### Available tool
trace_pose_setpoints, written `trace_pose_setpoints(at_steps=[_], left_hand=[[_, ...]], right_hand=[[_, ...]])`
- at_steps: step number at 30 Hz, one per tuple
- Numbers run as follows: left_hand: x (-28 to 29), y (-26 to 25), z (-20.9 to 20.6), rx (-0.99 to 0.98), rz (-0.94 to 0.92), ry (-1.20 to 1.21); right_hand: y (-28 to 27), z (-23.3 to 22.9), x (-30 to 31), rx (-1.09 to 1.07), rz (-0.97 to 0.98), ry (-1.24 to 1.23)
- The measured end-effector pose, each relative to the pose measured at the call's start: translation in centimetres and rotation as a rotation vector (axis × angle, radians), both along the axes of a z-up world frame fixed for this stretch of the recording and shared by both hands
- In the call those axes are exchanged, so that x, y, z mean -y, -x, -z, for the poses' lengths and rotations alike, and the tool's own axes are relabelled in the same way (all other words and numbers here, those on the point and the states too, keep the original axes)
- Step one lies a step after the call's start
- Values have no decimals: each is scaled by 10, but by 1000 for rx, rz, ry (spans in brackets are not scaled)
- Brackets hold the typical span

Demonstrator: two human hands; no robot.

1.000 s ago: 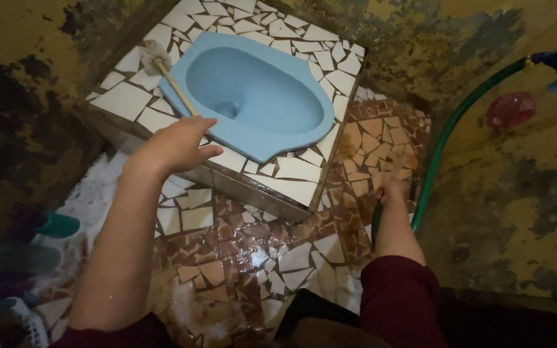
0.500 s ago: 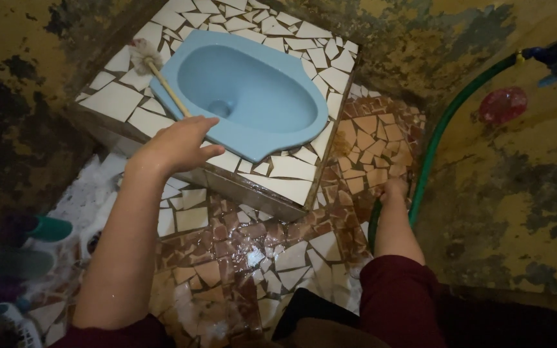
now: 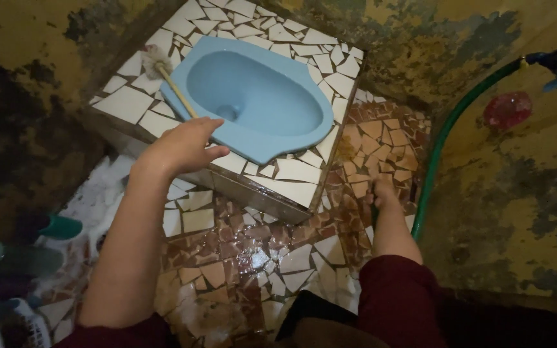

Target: The person uses a green hose to rinse a light blue squat toilet and the surrounding mosaic-tiled floor. They direct water into the bowl and across the tiles, occasionally using their hands to guide the flow and wipe surfaces.

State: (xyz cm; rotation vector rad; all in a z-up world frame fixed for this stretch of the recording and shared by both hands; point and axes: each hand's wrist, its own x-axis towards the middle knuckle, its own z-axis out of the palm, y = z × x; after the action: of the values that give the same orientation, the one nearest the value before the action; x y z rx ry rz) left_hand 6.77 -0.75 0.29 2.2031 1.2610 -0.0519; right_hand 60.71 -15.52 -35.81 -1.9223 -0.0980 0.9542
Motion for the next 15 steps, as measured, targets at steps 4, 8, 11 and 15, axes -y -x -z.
trace_pose_setpoints(at_steps=[4, 8, 11, 15], left_hand=[[1, 9, -1, 13, -23, -8], [-3, 21, 1, 15, -48, -9], [0, 31, -5, 7, -47, -32], [-3, 40, -4, -3, -55, -43]], right_hand=[[-30, 46, -19, 77, 112, -63], [27, -12, -24, 193, 90, 64], [32, -10, -28, 122, 92, -5], [-12, 48, -44, 61, 86, -48]])
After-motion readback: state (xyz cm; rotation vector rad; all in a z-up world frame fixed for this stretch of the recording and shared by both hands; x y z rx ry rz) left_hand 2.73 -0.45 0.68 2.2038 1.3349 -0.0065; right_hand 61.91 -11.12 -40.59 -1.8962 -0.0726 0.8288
